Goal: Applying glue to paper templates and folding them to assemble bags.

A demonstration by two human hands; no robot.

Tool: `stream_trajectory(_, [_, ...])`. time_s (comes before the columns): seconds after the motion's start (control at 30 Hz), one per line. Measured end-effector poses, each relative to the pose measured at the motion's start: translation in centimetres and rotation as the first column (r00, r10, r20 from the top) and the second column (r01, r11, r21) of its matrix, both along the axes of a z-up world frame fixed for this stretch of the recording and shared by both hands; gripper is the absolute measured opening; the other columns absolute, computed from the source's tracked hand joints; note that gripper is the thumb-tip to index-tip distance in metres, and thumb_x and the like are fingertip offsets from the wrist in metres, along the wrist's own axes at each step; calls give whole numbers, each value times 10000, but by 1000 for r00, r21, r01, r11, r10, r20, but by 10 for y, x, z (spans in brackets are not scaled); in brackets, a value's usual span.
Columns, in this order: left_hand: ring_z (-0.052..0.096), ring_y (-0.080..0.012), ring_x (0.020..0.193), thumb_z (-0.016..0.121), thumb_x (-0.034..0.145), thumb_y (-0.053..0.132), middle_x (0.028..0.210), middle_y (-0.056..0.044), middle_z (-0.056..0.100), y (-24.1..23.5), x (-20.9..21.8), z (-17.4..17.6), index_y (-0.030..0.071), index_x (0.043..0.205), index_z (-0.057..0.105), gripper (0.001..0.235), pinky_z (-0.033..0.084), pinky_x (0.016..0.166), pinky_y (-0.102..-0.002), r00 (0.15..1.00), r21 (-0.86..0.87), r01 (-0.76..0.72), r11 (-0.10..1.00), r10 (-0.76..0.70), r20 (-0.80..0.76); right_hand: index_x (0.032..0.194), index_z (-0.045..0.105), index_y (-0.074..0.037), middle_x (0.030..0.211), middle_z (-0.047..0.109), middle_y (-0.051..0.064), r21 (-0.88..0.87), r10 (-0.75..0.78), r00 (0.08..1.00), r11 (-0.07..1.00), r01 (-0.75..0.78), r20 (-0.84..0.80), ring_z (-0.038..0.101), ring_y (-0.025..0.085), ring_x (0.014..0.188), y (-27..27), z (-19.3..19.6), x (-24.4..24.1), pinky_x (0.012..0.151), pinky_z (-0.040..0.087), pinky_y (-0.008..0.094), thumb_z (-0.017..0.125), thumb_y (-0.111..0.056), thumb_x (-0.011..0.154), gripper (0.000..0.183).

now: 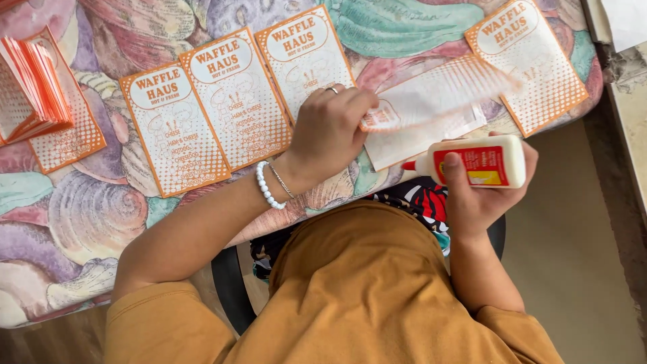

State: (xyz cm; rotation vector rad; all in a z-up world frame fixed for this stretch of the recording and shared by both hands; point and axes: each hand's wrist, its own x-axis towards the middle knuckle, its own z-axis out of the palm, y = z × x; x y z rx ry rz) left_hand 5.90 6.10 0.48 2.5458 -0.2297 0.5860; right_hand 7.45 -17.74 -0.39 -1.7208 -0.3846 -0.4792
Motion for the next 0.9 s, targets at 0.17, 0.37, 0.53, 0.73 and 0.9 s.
stream_trajectory(0.17, [687, -264, 700, 696, 885, 144, 726, 18, 630, -4, 2, -15, 176, 984, 658, 110, 543, 665, -414, 997, 28, -42, 999, 40, 63, 1299, 479, 10, 1112, 631, 221, -17, 124, 989, 992, -123, 78, 670, 282, 993, 5, -29, -4, 963, 558, 489, 885, -67, 906, 571])
stream_trajectory(0.37, [672, -238, 564, 677, 901, 173, 598, 27, 582, -10, -1, -10, 156, 916, 655, 32, 542, 587, -407, 989, 127, -71, 989, 54, 137, 1319, 464, 15, 1131, 620, 242, -104, 122, 980, 989, -107, 156, 683, 337, 973, 7, -30, -11, 936, 565, 518, 885, -64, 911, 591])
stream_trajectory(0.53, [586, -236, 456, 586, 768, -4, 513, 15, 568, -12, -4, -7, 141, 928, 578, 216, 399, 537, -375, 995, 213, -79, 974, 65, 73, 1222, 429, -4, 1187, 481, 160, -74, 18, 996, 997, -12, 93, 614, 312, 943, 16, -10, -15, 825, 568, 421, 811, -137, 937, 495])
stream_trajectory(0.73, [570, -194, 514, 623, 900, 14, 629, 58, 567, -10, -1, -17, 8, 1606, 251, 798, 446, 534, -403, 1000, 197, -24, 980, 28, -13, 1249, 405, -35, 1161, 489, 152, -48, -8, 991, 999, 15, 137, 546, 265, 1039, 8, -14, -9, 918, 540, 387, 746, -32, 984, 432])
stream_trajectory(0.9, [544, -155, 498, 655, 892, 71, 591, 90, 520, -14, -2, -17, 21, 1625, 243, 842, 438, 526, -371, 996, 311, -84, 947, 87, 3, 1252, 423, -12, 1153, 473, 147, -117, 14, 983, 993, 8, 183, 582, 305, 948, 20, -14, -25, 797, 581, 420, 781, -123, 956, 478])
